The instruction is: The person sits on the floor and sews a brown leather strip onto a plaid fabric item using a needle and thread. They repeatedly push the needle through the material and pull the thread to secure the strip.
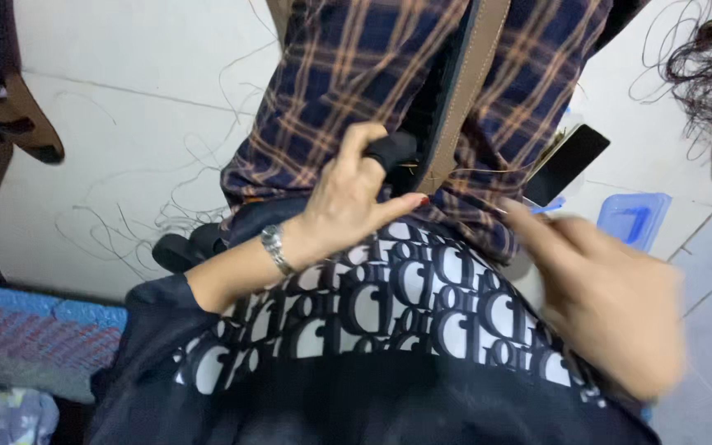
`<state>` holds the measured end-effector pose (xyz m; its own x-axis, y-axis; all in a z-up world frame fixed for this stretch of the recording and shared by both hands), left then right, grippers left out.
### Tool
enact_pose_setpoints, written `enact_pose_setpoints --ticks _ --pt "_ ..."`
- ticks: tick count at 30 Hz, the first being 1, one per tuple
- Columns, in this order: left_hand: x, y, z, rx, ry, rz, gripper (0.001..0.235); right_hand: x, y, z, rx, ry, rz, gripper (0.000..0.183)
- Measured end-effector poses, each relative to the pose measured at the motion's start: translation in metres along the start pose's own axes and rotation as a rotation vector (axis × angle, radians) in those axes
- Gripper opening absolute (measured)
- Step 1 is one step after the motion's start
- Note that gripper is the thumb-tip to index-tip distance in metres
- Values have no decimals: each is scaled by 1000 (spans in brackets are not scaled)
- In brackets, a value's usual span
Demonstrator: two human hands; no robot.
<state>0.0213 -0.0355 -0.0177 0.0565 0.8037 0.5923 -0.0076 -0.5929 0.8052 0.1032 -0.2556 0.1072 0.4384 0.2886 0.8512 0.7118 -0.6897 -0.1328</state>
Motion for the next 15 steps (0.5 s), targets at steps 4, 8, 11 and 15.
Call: enact_pose_setpoints --ticks 4,8,11,15 --pt "28 -4 -5 318 -118 -220 87 -33 16 3 71 264 525 47" --pt "24 -3 17 241 -280 -116 114 -80 18 46 171 284 1377 9" --pt "-1 -13 11 -34 -187 86 72 -105 48 41 690 94 1755 6" --pt "-4 -12 7 30 -179 138 75 -58 30 39 426 336 1025 38"
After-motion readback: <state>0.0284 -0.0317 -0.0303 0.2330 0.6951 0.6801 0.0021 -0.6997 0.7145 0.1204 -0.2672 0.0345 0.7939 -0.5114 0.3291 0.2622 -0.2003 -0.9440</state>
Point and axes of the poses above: each hand's wrist, its own z-axis towards the middle knuckle, its own x-axis out of the back of the hand, y = z × x, the point moved 2 cm from there along z, towards the middle knuckle, and after that the axes turned 1 degree about y, right-handed, at the moved point
